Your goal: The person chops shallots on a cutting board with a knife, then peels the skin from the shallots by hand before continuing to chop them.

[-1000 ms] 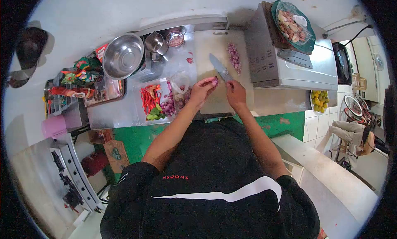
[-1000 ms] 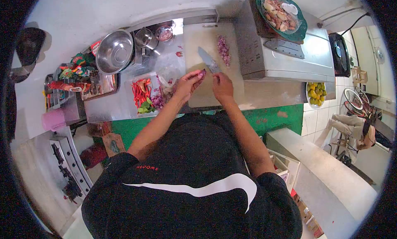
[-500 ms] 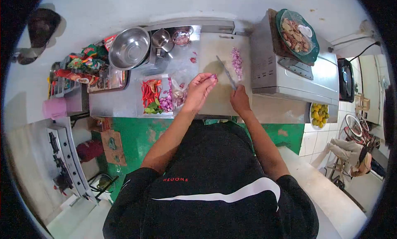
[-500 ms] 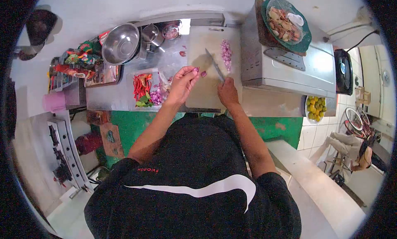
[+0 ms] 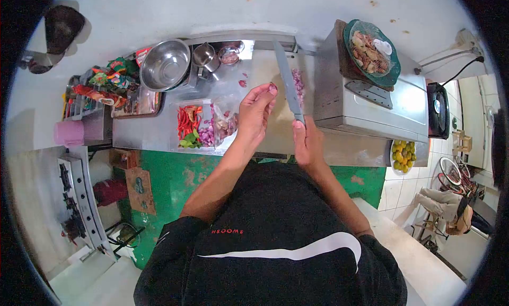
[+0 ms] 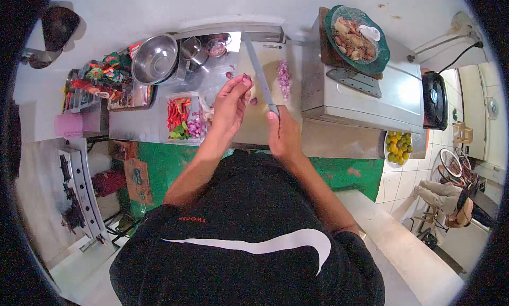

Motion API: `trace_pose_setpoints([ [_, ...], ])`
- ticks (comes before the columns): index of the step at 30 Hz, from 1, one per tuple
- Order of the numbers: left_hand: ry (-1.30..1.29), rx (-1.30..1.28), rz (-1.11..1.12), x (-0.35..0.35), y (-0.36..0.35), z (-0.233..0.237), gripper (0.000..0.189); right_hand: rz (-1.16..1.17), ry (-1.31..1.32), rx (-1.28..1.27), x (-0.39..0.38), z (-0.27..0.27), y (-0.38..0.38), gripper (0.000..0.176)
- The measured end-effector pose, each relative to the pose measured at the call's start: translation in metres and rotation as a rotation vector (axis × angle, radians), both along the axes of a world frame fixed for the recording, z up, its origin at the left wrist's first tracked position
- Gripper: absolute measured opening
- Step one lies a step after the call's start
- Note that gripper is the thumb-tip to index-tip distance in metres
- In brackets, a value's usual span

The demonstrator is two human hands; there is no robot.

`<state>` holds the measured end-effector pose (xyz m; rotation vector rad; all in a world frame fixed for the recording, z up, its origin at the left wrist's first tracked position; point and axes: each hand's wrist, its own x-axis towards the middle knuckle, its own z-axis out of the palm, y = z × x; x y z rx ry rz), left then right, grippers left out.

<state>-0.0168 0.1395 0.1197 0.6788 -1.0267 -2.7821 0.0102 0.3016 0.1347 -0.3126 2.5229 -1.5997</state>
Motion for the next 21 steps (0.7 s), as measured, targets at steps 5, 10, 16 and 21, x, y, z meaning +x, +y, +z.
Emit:
trace_pose_setpoints([
  [5,-0.009,-0.021,-0.015,-0.008,0.009,0.013,0.025,-0.004,0.109,0.034,-0.003,0.0,0.002,0.022],
  [10,-0.018,-0.048,-0.035,-0.013,0.006,0.01,0.029,-0.002,0.106,0.026,-0.006,0.006,0.002,0.019],
  [16,-0.091,-0.1,-0.099,-0.015,-0.005,0.002,0.024,0.003,0.094,0.068,-0.009,-0.001,-0.001,0.017],
  [21,-0.096,-0.128,-0.096,-0.019,-0.01,0.0,0.024,0.006,0.079,0.054,-0.01,0.002,-0.007,0.016],
])
